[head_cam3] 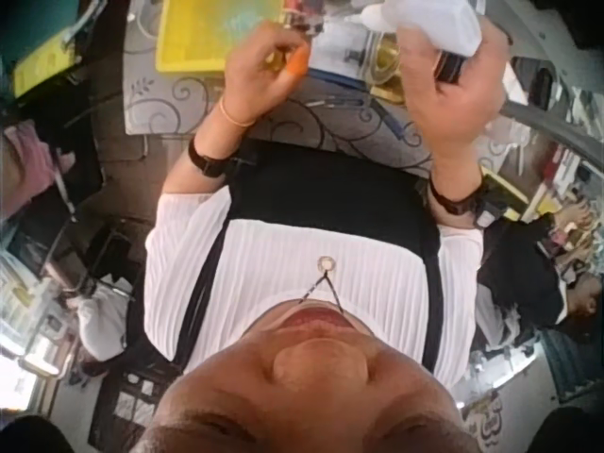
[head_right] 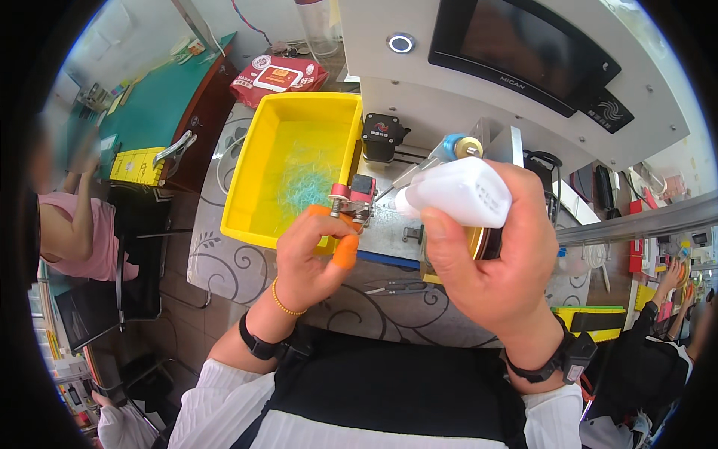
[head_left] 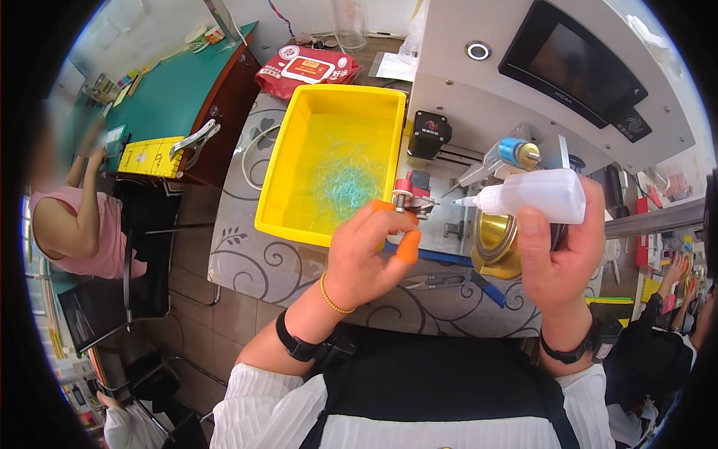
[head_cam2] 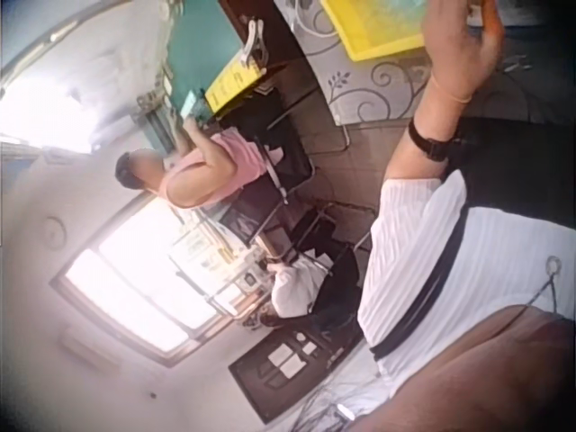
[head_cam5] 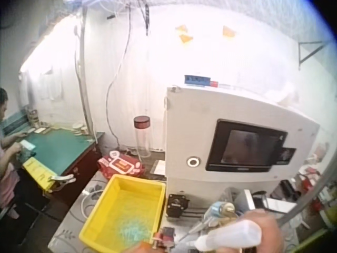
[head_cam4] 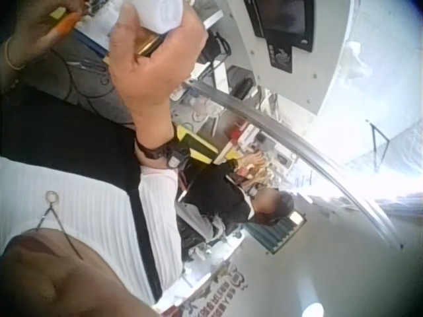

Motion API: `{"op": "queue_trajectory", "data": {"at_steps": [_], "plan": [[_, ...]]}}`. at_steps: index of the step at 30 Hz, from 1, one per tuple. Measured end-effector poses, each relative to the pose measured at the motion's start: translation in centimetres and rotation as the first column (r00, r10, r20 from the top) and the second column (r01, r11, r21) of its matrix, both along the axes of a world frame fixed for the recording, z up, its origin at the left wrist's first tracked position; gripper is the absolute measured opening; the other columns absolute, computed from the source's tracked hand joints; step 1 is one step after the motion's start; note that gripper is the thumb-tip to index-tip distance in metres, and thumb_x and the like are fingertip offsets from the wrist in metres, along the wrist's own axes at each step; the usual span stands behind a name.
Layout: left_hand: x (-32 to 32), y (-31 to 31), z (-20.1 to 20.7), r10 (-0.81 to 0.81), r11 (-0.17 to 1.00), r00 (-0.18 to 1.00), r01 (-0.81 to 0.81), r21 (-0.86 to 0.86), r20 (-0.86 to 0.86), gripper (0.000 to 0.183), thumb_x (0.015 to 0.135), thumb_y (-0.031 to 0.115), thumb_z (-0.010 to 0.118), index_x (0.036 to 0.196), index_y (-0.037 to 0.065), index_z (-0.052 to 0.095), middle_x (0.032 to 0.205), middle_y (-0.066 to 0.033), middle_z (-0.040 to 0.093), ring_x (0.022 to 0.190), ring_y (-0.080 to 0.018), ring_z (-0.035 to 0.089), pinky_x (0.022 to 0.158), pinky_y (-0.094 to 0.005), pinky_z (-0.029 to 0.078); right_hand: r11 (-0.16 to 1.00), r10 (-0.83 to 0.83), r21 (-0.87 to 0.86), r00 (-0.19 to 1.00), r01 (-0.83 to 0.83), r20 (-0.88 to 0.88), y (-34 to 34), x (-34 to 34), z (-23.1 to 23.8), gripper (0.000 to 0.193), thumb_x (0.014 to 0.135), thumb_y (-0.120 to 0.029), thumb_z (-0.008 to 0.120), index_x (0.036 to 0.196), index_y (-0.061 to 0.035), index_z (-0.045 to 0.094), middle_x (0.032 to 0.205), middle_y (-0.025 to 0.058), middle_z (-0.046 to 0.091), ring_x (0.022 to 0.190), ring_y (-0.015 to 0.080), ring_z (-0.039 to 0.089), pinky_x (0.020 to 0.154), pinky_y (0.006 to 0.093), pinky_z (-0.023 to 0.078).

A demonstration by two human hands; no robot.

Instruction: Processing and assembling small electronic or mechanical components using a machine.

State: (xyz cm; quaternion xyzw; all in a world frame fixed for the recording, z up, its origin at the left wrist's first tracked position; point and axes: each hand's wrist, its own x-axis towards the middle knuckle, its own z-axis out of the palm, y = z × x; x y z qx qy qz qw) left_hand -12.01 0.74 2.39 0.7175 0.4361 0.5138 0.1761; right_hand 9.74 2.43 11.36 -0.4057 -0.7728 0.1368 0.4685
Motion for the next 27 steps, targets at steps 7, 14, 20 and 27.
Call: {"op": "queue_trajectory", "data": {"at_steps": [7, 14, 20, 27], "plan": [[0.1, 0.0, -0.1, -0.008, 1.0, 1.0, 0.007, 0.028, 0.024, 0.015, 0.075, 0.002, 0.07, 0.087, 0.007, 0.062, 0.082, -0.0066, 0.066, 0.069, -0.0218, 0.062, 0.06, -0.0287, 0.049, 0.992, 0.023, -0.123, 0.996, -0.033, -0.082, -0.6, 0.0, -0.1, 0.036, 0.093, -0.016, 0.061, 0.12, 0.0022, 0.046, 0.107, 0.0096, 0.06, 0.094, 0.0129, 0.056, 0.086, 0.0272, 0.045], [0.2, 0.0, 0.0, -0.004, 0.999, 1.0, 0.004, 0.036, 0.016, 0.015, 0.076, 0.003, 0.071, 0.087, 0.008, 0.062, 0.081, -0.0062, 0.066, 0.067, -0.0206, 0.061, 0.059, -0.0284, 0.049, 0.998, -0.014, -0.067, 1.0, 0.012, -0.022, -0.3, -0.1, 0.2, 0.037, 0.09, -0.015, 0.065, 0.118, 0.0022, 0.048, 0.102, 0.0098, 0.062, 0.091, 0.0138, 0.06, 0.082, 0.0274, 0.048], [0.3, 0.0, -0.1, -0.003, 0.999, 1.0, 0.001, 0.039, 0.03, 0.015, 0.076, 0.003, 0.07, 0.087, 0.008, 0.061, 0.08, -0.0055, 0.065, 0.066, -0.0199, 0.06, 0.058, -0.0282, 0.048, 0.992, -0.064, -0.121, 0.975, 0.039, -0.212, -0.6, 0.7, 0.5, 0.035, 0.088, -0.015, 0.069, 0.113, 0.0025, 0.052, 0.097, 0.0094, 0.064, 0.086, 0.0127, 0.061, 0.078, 0.0269, 0.049], [0.3, -0.4, 0.0, 0.007, 0.999, 0.999, -0.006, -0.031, 0.042, 0.015, 0.076, -0.001, 0.068, 0.086, 0.006, 0.06, 0.083, -0.008, 0.067, 0.072, -0.0218, 0.061, 0.066, -0.0285, 0.048, 0.994, -0.062, -0.09, 0.994, 0.054, -0.085, -0.1, 0.6, 1.1, 0.035, 0.088, -0.018, 0.069, 0.112, 0.0011, 0.053, 0.097, 0.009, 0.064, 0.086, 0.0114, 0.061, 0.076, 0.025, 0.049]]}}
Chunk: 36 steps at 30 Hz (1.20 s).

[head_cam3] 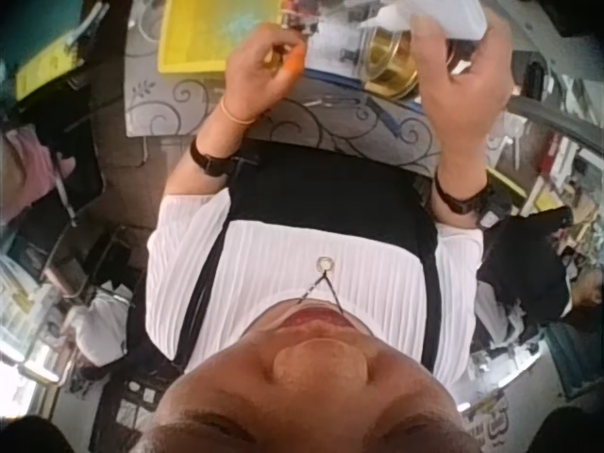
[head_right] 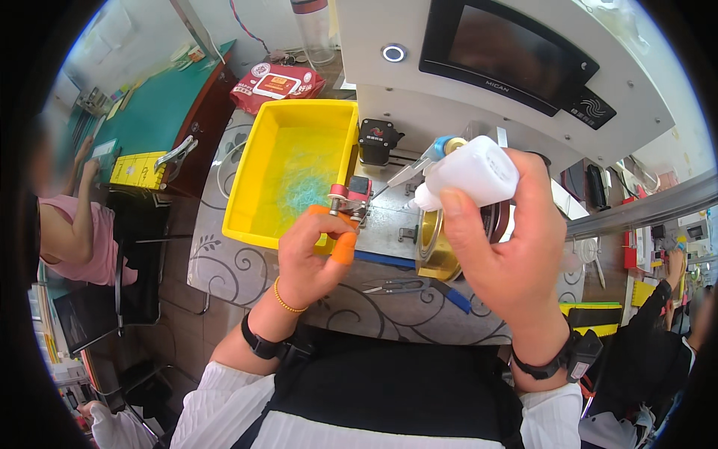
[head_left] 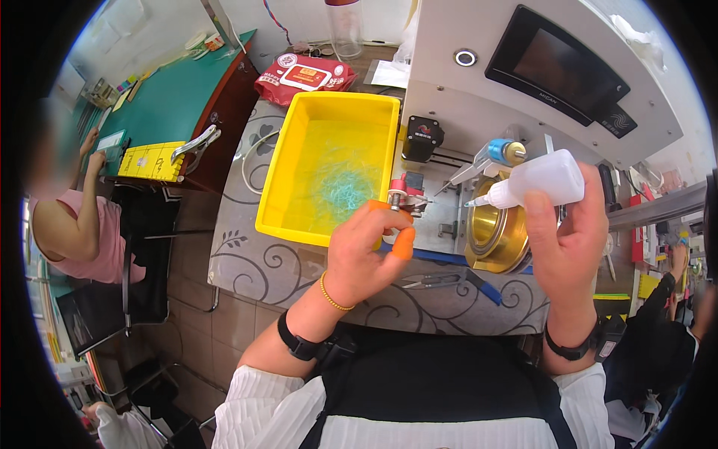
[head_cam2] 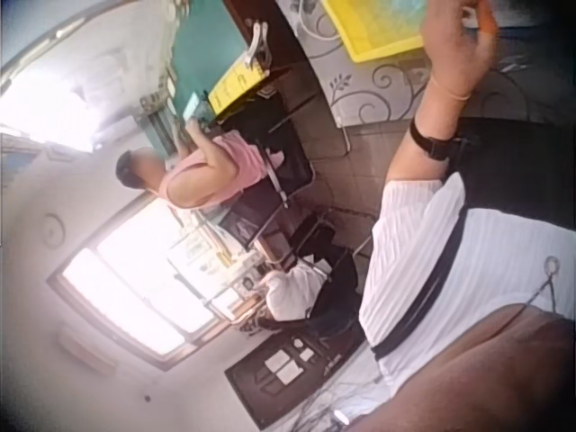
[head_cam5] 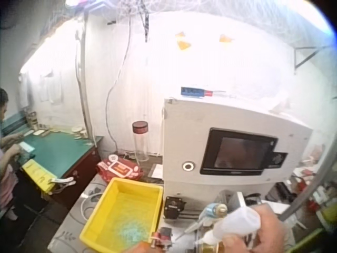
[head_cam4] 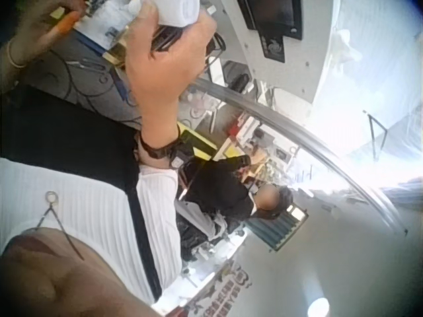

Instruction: Processing and assembling small electronic or mechanical components using a machine.

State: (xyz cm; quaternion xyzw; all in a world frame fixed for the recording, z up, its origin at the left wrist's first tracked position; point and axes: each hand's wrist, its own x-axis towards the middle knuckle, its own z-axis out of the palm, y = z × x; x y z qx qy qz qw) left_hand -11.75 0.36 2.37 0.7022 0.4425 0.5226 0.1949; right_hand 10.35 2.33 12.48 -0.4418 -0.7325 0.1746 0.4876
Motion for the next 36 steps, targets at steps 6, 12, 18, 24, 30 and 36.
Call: {"op": "queue_trajectory", "data": {"at_steps": [6, 12, 18, 24, 30, 36], "plan": [[-0.1, 0.2, 0.0, 0.001, 0.998, 1.0, -0.001, 0.066, 0.001, 0.014, 0.078, 0.004, 0.07, 0.087, 0.008, 0.061, 0.082, -0.0051, 0.065, 0.065, -0.0187, 0.059, 0.059, -0.0273, 0.048, 1.0, -0.002, 0.011, 1.0, 0.002, 0.012, 0.0, -0.2, 0.0, 0.034, 0.088, -0.018, 0.069, 0.112, 0.0012, 0.054, 0.096, 0.0086, 0.065, 0.084, 0.0112, 0.061, 0.074, 0.0245, 0.049], [0.0, -0.1, 0.3, 0.013, 1.0, 1.0, -0.012, 0.014, -0.015, 0.014, 0.076, 0.0, 0.069, 0.085, 0.006, 0.06, 0.082, -0.0068, 0.066, 0.071, -0.021, 0.06, 0.065, -0.0285, 0.047, 1.0, -0.005, -0.004, 1.0, 0.005, -0.017, -0.2, -0.1, -0.1, 0.034, 0.088, -0.017, 0.069, 0.113, 0.0013, 0.054, 0.095, 0.0073, 0.064, 0.079, 0.0097, 0.058, 0.067, 0.0222, 0.047], [0.4, -0.1, -0.2, 0.012, 0.999, 1.0, -0.011, 0.044, -0.024, 0.012, 0.078, 0.004, 0.07, 0.086, 0.007, 0.061, 0.08, -0.0051, 0.064, 0.064, -0.0176, 0.058, 0.058, -0.0268, 0.047, 0.985, -0.095, 0.137, 0.993, 0.104, -0.072, -1.9, 4.1, -0.6, 0.032, 0.088, -0.012, 0.066, 0.114, 0.0023, 0.054, 0.095, 0.0107, 0.063, 0.08, 0.0146, 0.059, 0.072, 0.0265, 0.047], [0.5, -0.1, -0.2, 0.033, 0.999, 0.999, -0.032, 0.044, -0.031, 0.013, 0.077, -0.002, 0.067, 0.087, 0.004, 0.062, 0.079, -0.0096, 0.063, 0.067, -0.0202, 0.059, 0.064, -0.028, 0.047, 0.937, -0.08, 0.282, 0.914, 0.205, -0.397, -6.7, 15.3, 2.4, 0.043, 0.09, -0.022, 0.055, 0.119, 0.0094, 0.049, 0.099, 0.0183, 0.062, 0.09, 0.0251, 0.064, 0.083, 0.0383, 0.053], [0.2, -0.3, -1.3, 0.057, 0.998, 0.997, -0.057, 0.0, 0.056, 0.007, 0.082, -0.002, 0.064, 0.086, 0.002, 0.061, 0.08, -0.0085, 0.064, 0.072, -0.0186, 0.06, 0.069, -0.0294, 0.047, 0.656, -0.725, 0.206, 0.682, 0.726, -0.097, -7.3, 22.7, -1.1, 0.026, 0.091, -0.013, 0.062, 0.111, 0.0027, 0.057, 0.107, 0.0124, 0.065, 0.095, 0.0165, 0.063, 0.084, 0.0314, 0.051], [-0.3, -0.4, -1.2, 0.07, 0.997, 0.997, -0.07, -0.024, -0.013, 0.007, 0.084, -0.001, 0.063, 0.089, 0.001, 0.059, 0.082, -0.0087, 0.065, 0.073, -0.0189, 0.06, 0.069, -0.0287, 0.047, 0.618, -0.776, 0.072, 0.593, 0.783, 0.215, -4.3, 21.1, -3.0, 0.021, 0.092, -0.013, 0.063, 0.108, -0.001, 0.059, 0.108, 0.0102, 0.066, 0.093, 0.0181, 0.064, 0.083, 0.0307, 0.05]]}}
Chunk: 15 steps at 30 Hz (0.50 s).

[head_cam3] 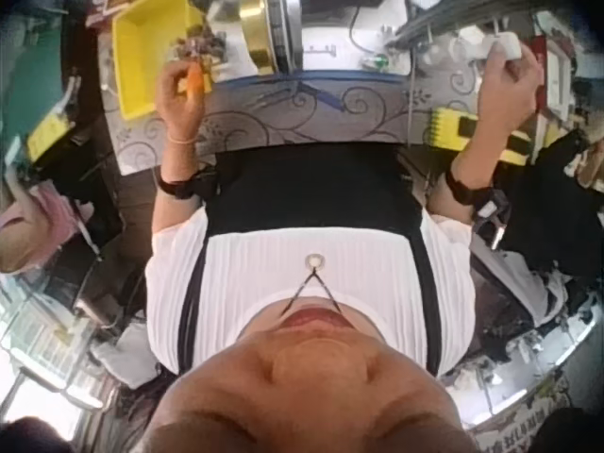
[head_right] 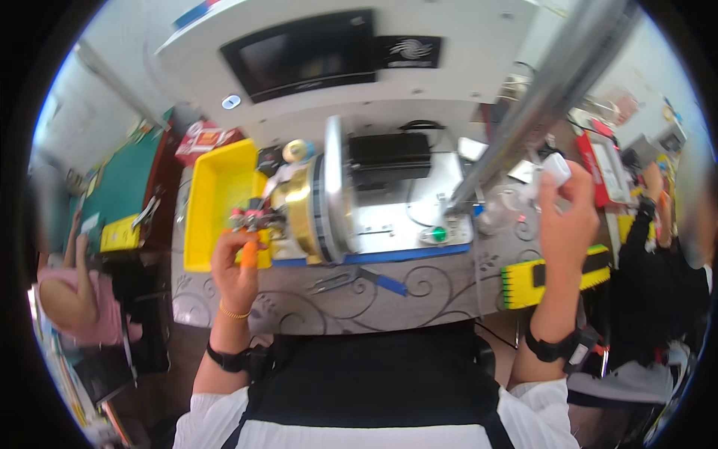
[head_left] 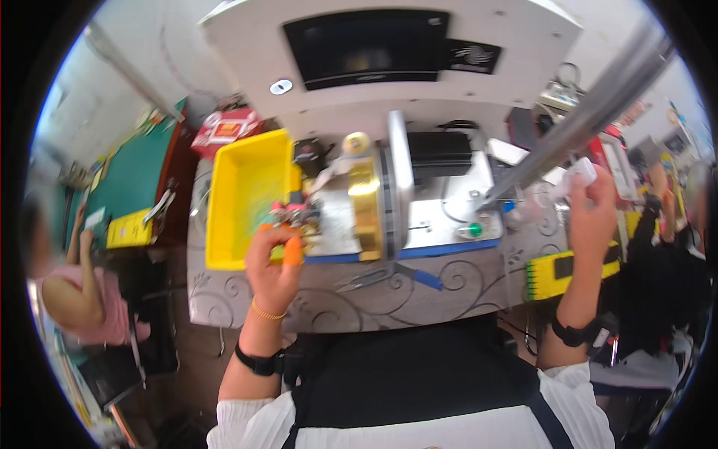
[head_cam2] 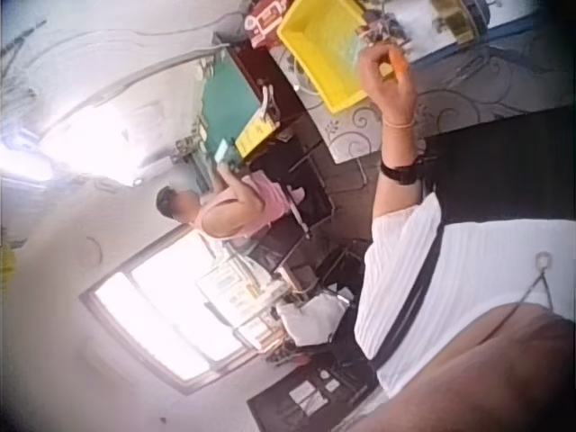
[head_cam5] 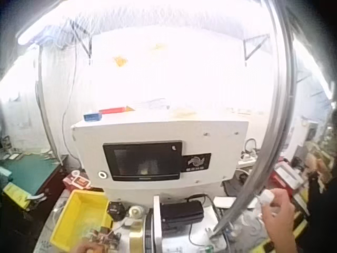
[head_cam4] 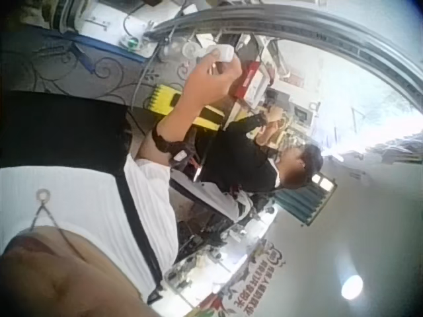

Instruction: Processing and assembling small electronic or mechanical components using a machine.

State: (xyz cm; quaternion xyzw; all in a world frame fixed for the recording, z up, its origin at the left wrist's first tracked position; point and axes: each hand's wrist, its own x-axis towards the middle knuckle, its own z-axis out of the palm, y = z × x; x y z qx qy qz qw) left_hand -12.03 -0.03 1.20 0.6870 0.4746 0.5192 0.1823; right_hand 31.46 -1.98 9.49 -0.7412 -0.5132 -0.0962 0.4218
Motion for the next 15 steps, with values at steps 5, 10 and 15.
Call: {"op": "queue_trajectory", "data": {"at_steps": [5, 10, 15], "plan": [[1.6, -0.7, 2.4, -0.073, 0.98, 0.995, 0.083, -0.181, 0.063, 0.007, 0.088, -0.001, 0.062, 0.095, 0.0, 0.06, 0.082, -0.0089, 0.066, 0.068, -0.016, 0.063, 0.066, -0.0256, 0.05, 0.769, 0.563, 0.357, 0.826, -0.53, 0.012, -4.7, -1.3, -2.4, 0.014, 0.088, -0.008, 0.064, 0.101, -0.0047, 0.063, 0.099, 0.0106, 0.067, 0.085, 0.0203, 0.065, 0.072, 0.0307, 0.049], [0.3, -1.6, 5.6, -0.08, 0.871, 0.991, 0.124, -0.476, 0.111, 0.005, 0.092, 0.003, 0.058, 0.097, 0.0, 0.059, 0.082, -0.0071, 0.066, 0.069, -0.0124, 0.064, 0.064, -0.0238, 0.051, 0.406, 0.911, -0.173, 0.413, -0.898, -0.007, -3.2, -16.7, -6.2, 0.02, 0.081, -0.017, 0.072, 0.096, -0.0076, 0.065, 0.09, 0.0069, 0.066, 0.077, 0.0263, 0.063, 0.069, 0.0354, 0.052], [0.1, -0.3, 9.2, -0.137, 0.966, 0.956, 0.071, -0.249, -0.26, 0.007, 0.089, 0.004, 0.063, 0.096, 0.004, 0.06, 0.079, -0.0074, 0.065, 0.068, -0.0182, 0.065, 0.06, -0.0272, 0.049, 0.449, 0.878, -0.332, 0.478, -0.829, -0.007, -2.9, -20.6, -10.0, 0.023, 0.079, -0.016, 0.071, 0.098, -0.0064, 0.064, 0.094, 0.0062, 0.063, 0.084, 0.0253, 0.061, 0.072, 0.036, 0.052]]}}
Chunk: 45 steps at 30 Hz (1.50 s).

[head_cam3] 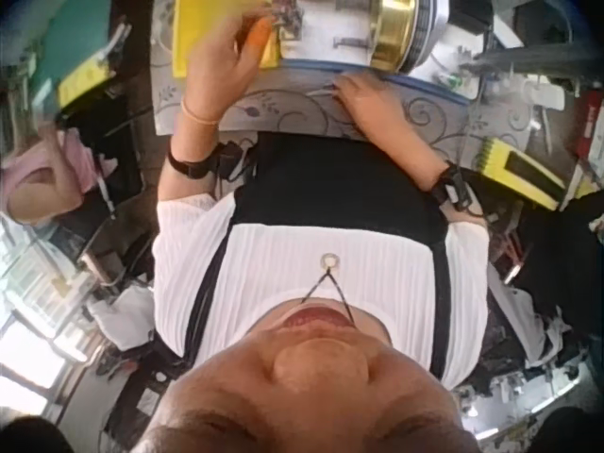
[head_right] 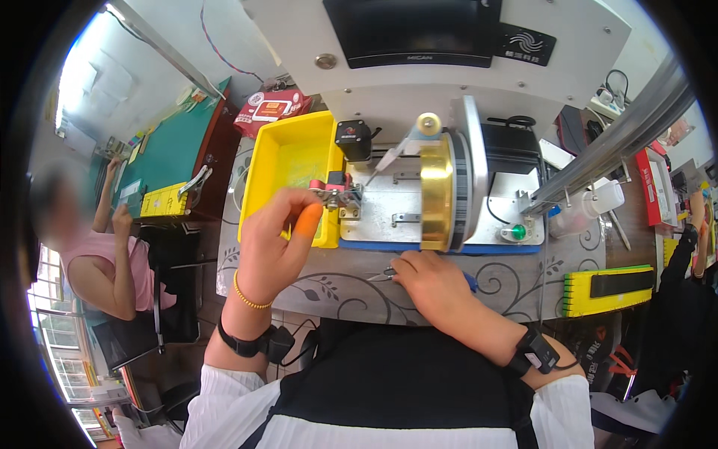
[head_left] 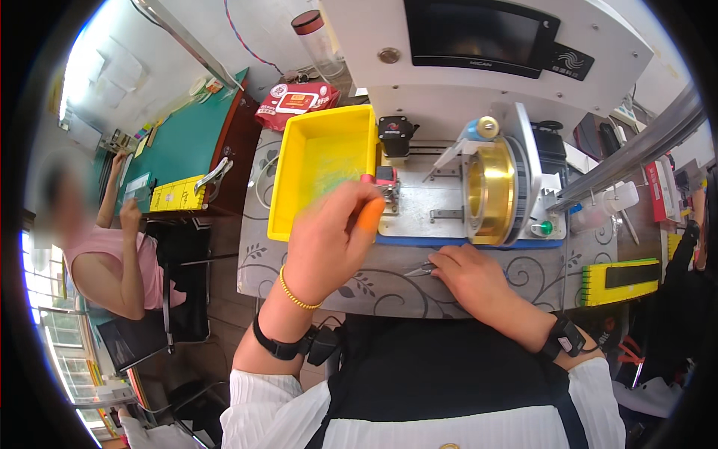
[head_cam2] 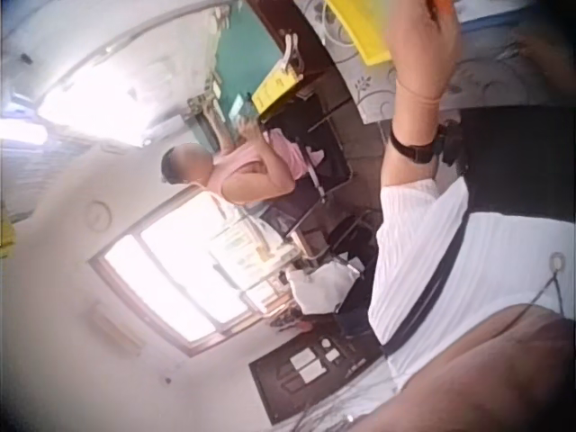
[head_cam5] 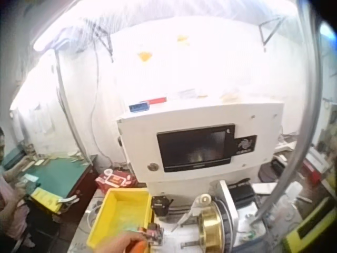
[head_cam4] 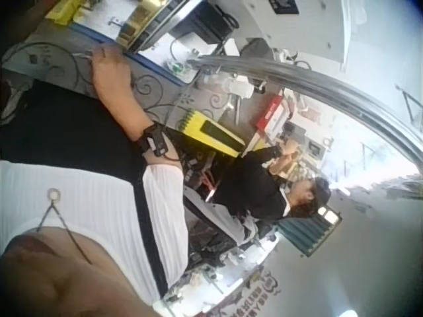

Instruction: Processing and assembling small electronic or mechanical components using a machine.

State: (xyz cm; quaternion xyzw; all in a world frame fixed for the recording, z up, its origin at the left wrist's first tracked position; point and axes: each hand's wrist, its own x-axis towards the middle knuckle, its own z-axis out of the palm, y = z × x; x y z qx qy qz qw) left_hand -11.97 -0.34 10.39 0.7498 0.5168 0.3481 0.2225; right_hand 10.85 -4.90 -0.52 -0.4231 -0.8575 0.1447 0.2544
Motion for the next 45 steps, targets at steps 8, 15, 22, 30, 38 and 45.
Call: {"op": "queue_trajectory", "data": {"at_steps": [8, 15, 22, 30, 38, 45], "plan": [[1.7, 4.8, 0.1, -0.206, 0.925, 0.972, 0.23, 0.303, -0.11, 0.01, 0.087, 0.007, 0.065, 0.095, 0.005, 0.06, 0.091, -0.0094, 0.066, 0.08, -0.0266, 0.062, 0.069, -0.033, 0.049, 0.975, 0.153, -0.153, 0.987, -0.16, -0.057, 0.8, 0.3, 3.5, 0.016, 0.079, -0.01, 0.069, 0.091, -0.0047, 0.06, 0.091, 0.008, 0.061, 0.087, 0.0277, 0.061, 0.074, 0.0402, 0.05], [2.1, 6.1, -1.0, -0.35, 0.925, 0.93, 0.362, 0.115, -0.113, 0.011, 0.087, 0.006, 0.065, 0.096, 0.004, 0.059, 0.087, -0.0098, 0.064, 0.081, -0.0269, 0.061, 0.07, -0.0335, 0.049, 0.881, -0.052, -0.469, 0.973, -0.061, -0.224, 0.8, 0.1, 11.4, 0.022, 0.082, -0.01, 0.066, 0.097, -0.0031, 0.051, 0.089, 0.0114, 0.062, 0.083, 0.0315, 0.064, 0.066, 0.0382, 0.051], [2.3, 6.0, -0.5, -0.245, 0.955, 0.957, 0.265, -0.132, 0.155, 0.006, 0.093, 0.007, 0.059, 0.098, 0.003, 0.058, 0.085, -0.0049, 0.06, 0.079, -0.0166, 0.058, 0.073, -0.0283, 0.047, 0.996, -0.077, -0.049, 0.994, 0.074, -0.077, 3.2, -2.4, 11.7, 0.028, 0.087, -0.015, 0.065, 0.104, 0.0008, 0.05, 0.09, 0.0148, 0.057, 0.077, 0.0305, 0.062, 0.061, 0.0384, 0.051], [1.4, 6.5, -1.1, -0.185, 0.911, 0.904, 0.305, -0.277, 0.386, 0.008, 0.097, 0.01, 0.057, 0.1, 0.002, 0.056, 0.089, 0.0003, 0.058, 0.083, -0.0091, 0.055, 0.078, -0.0244, 0.047, 0.987, -0.144, 0.091, 0.986, 0.135, 0.09, 5.1, -3.7, 10.9, 0.016, 0.091, -0.015, 0.058, 0.094, -0.0027, 0.048, 0.082, 0.0126, 0.053, 0.072, 0.0299, 0.058, 0.06, 0.0398, 0.048], [1.4, 6.5, -1.1, -0.196, 0.917, 0.914, 0.299, -0.263, 0.356, 0.008, 0.097, 0.01, 0.057, 0.1, 0.003, 0.056, 0.088, 0.0004, 0.058, 0.083, -0.009, 0.054, 0.077, -0.0245, 0.047, 0.986, -0.148, 0.101, 0.982, 0.136, 0.12, 5.6, -3.9, 10.7, 0.015, 0.091, -0.014, 0.059, 0.092, -0.0037, 0.049, 0.082, 0.0116, 0.053, 0.073, 0.0286, 0.059, 0.061, 0.0394, 0.049], [1.6, 6.5, -1.0, -0.206, 0.925, 0.916, 0.298, -0.238, 0.345, 0.008, 0.096, 0.01, 0.057, 0.099, 0.003, 0.057, 0.088, 0.0003, 0.058, 0.083, -0.0093, 0.054, 0.077, -0.0247, 0.047, 0.982, -0.14, 0.15, 0.979, 0.117, 0.15, 5.7, -3.9, 11.1, 0.015, 0.088, -0.013, 0.061, 0.092, -0.0032, 0.05, 0.081, 0.0117, 0.053, 0.072, 0.0285, 0.059, 0.061, 0.0383, 0.048]]}}
